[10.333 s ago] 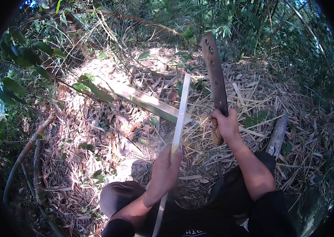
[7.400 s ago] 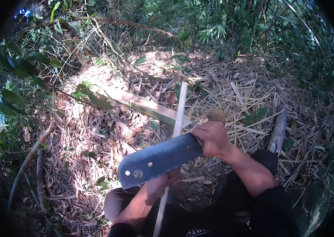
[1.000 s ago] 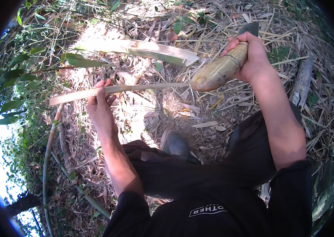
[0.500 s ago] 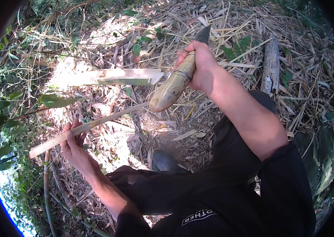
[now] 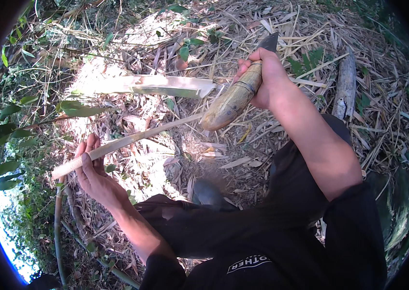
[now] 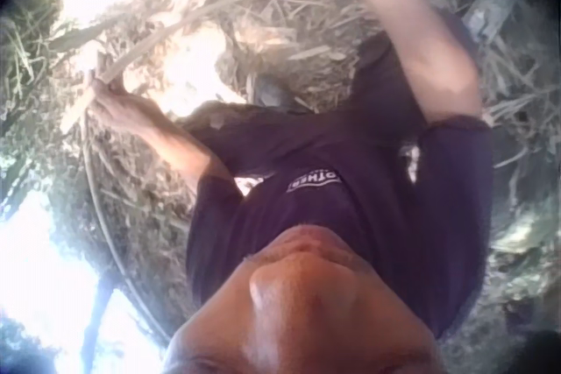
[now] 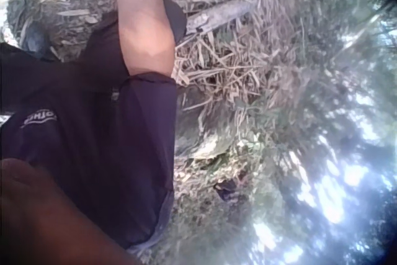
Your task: The person sits on the forest floor and uses a machete to split a long bamboo stalk into thin strips. They repeatedly strike the bamboo against a larger piece to drive the blade through the material, creating multiple thin slivers.
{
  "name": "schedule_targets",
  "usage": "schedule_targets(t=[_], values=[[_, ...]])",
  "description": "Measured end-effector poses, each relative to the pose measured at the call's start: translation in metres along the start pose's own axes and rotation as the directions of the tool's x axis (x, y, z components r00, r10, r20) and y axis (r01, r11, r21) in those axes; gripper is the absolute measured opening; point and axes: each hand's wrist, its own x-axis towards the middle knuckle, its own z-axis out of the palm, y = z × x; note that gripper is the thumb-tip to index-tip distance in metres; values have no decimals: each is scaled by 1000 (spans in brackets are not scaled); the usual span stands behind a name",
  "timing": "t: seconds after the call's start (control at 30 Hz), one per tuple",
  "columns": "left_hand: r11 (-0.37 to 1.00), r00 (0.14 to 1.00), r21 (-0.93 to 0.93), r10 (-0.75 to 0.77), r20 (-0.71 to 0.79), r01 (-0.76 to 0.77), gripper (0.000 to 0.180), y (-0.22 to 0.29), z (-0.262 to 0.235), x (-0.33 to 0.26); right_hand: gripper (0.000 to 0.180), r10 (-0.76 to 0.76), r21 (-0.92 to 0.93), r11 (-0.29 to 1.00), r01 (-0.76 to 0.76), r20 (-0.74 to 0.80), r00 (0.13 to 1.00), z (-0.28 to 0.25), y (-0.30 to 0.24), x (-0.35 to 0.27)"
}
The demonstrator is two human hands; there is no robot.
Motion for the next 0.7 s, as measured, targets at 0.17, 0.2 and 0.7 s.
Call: schedule_targets(t=[0.17,0.2,0.7], values=[[1000,997,-4,16,-81,-16,49,3,-6,7,17,25,-7,1000,-25,29,999,-1,1,3],[999,998,-32,4,-63,-6,49,8,-6,7,17,56,9,998,-56,70,996,-3,0,3],[901,980,-427,-9,-197,-77,45,17,-11,4,18,28,-69,997,-27,13,1000,-2,4,0]])
